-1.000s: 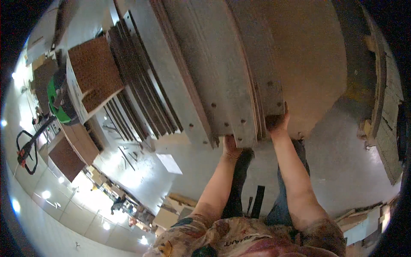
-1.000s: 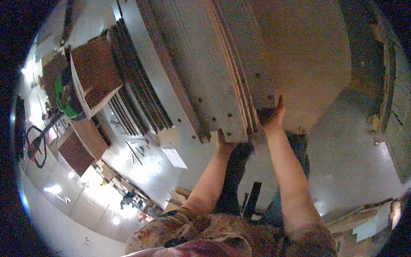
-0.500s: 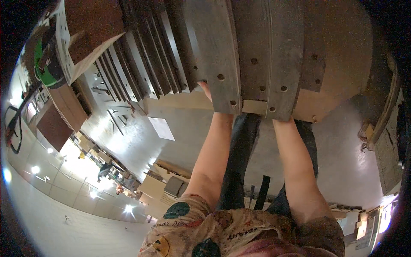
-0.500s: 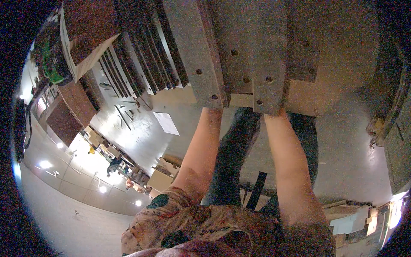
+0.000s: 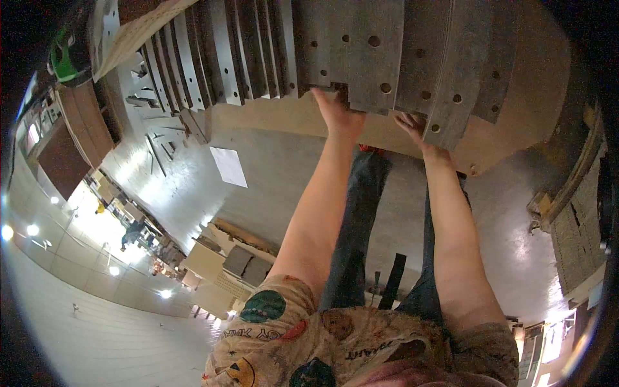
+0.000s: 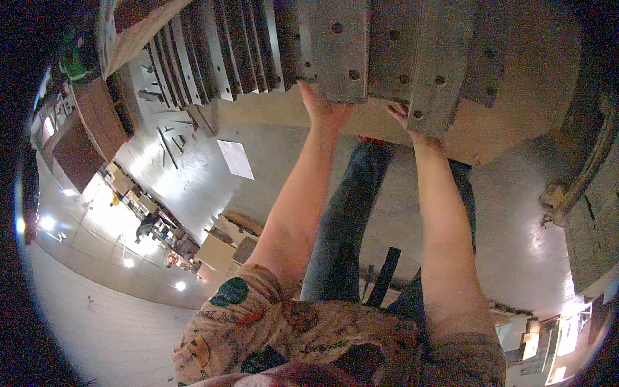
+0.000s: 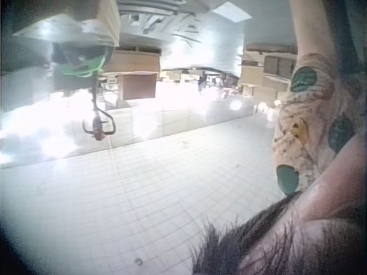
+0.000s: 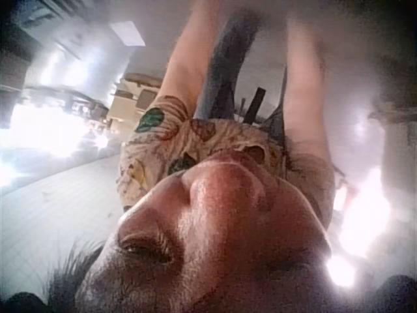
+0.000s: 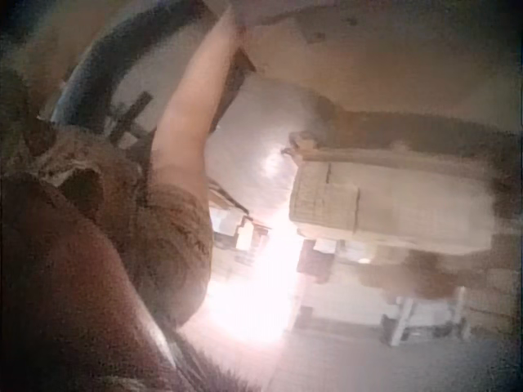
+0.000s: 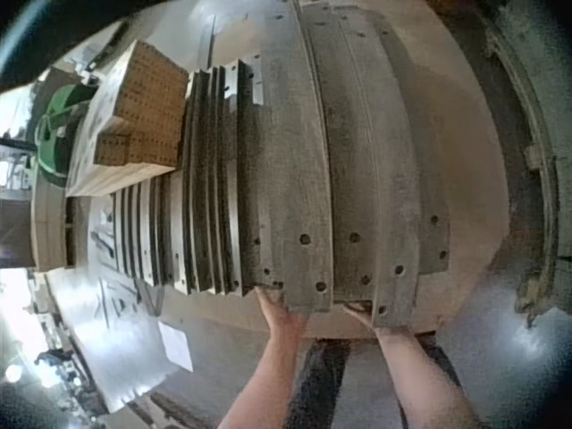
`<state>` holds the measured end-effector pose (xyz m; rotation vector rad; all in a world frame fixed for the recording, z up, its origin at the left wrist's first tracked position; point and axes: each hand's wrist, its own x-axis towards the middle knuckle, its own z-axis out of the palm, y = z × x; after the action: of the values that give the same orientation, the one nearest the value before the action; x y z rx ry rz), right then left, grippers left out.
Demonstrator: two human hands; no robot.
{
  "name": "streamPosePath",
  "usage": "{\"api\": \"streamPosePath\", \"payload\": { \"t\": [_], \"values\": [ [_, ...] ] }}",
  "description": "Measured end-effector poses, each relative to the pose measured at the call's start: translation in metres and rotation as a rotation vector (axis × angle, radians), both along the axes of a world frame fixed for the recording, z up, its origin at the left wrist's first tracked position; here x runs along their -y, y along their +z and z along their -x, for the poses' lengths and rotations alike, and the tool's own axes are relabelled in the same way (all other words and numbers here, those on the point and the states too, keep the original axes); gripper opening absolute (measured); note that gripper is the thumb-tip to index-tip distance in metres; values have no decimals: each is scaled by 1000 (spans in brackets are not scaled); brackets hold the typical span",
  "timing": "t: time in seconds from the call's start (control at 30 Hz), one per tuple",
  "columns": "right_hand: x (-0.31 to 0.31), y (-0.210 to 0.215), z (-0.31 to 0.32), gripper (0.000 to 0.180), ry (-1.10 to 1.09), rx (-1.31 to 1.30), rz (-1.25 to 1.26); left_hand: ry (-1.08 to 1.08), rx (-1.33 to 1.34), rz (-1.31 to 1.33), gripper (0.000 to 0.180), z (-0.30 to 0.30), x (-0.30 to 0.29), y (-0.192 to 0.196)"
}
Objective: The person picks up curved wooden slats from a table and stacks them on a large pallet by hand.
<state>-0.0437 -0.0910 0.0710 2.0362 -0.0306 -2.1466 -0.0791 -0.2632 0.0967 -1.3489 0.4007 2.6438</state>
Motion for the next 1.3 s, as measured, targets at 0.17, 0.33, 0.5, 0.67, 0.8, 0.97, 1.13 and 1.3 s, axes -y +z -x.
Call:
{"api": "streamPosePath", "payload": {
  "t": [0.17, 0.33, 0.5, 0.67, 0.8, 0.97, 1.13, 1.3],
  "values": [
    [18, -58, -2, 57, -18, -280, 77, -136, -5, 179, 62, -18, -28, -48],
    [8, -66, -3, 46, -238, -439, 203, 8, 53, 72, 61, -6, -44, -42],
    [-58, -133, -3, 49, -72, -788, 479, -2, -54, 43, 63, 3, -73, -53],
    [-21, -86, 24, 60, 148, -608, 274, -94, 154, 119, 55, -3, -47, -72],
    [12, -50, 35, 62, 589, -663, -49, -229, 303, 442, 49, -33, -17, -65],
    [-33, 4, -29, 58, 1240, -99, -359, -341, 260, 476, 45, -141, -32, 35],
    [-47, 46, -60, 56, 2835, -398, -681, -66, 490, 218, 41, -295, 4, 94],
    [44, 139, -24, 43, 3479, -606, -603, -366, 494, 707, 40, -357, 46, 165]
  ]
}}
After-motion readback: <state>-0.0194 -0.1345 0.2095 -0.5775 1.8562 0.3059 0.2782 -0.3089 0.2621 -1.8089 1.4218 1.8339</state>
